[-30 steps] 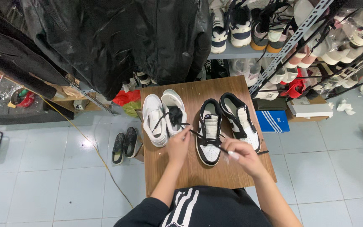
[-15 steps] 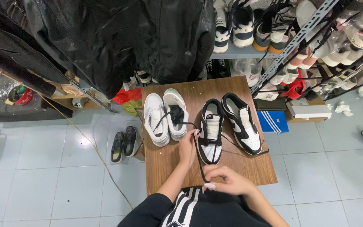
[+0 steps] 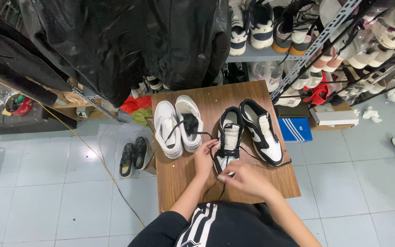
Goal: The person laces a pair of black and white sneakers placed on a wooden table. They thread black shoelaces through the eyelets of both shoes, pull the laces to tighten them, and tie them into knots.
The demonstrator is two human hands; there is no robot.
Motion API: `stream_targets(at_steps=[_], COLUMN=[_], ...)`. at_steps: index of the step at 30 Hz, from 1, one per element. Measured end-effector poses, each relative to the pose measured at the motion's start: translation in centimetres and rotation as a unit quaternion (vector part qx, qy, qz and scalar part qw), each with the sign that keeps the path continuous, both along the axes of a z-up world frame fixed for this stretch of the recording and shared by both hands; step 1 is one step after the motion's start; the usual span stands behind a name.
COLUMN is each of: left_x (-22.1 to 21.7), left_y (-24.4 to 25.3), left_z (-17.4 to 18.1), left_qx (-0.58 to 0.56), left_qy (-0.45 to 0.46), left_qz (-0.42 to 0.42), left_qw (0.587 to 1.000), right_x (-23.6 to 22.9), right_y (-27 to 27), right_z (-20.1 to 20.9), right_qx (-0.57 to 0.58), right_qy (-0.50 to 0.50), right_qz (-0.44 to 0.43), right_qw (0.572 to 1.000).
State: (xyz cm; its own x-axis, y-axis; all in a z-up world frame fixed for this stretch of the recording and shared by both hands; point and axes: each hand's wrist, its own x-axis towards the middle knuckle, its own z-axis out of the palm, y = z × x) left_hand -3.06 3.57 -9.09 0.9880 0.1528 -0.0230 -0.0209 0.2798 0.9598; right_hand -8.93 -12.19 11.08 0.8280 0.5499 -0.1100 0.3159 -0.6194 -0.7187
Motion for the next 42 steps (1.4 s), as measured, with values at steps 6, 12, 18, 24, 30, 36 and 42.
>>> stream_targets(at_steps=[6,12,18,24,30,36,42], left_x=[-0.1,-0.3,-0.3,0.5,0.7,2.4,3.2], left_y=[0.2,0.5,-0.3,-1.4,-1.2,0.9,0.7], left_z=[0.8,1.8,-0.6,-4.5,-1.8,2.0,2.3], left_qx=[0.079,0.122,0.034,-0.201,0.061,0.504,0.503], left_qy=[0.04,0.05,0.065,0.109,-0.041,-0.179,-0.185], left_qz=[-0.002,-0.006,0.014,-0.016,-0.032,-0.123,-0.119], left_qw=[0.996,0.991,0.997,0.973,0.997,0.836,0.836], right_x=[3.4,6.5,8.1,8.5,8.1,7.8,7.8], right_y=[-1.5,-1.5,-0.4,0.1,-0.2,-1.5,-5.0], right_z=[-5.5,-9.1,-11.4,-12.0,-11.6,-11.8,-11.0], right_qx=[0.006,-0.04,-0.078,-0.078,-0.101,-0.074,0.042], right_qy=[-0.113,-0.22,-0.2,-0.2,-0.216,-0.224,-0.265], right_qz=[-0.171,-0.18,-0.176,-0.173,-0.141,-0.116,-0.138], right_qw=[0.979,0.958,0.961,0.961,0.961,0.965,0.953])
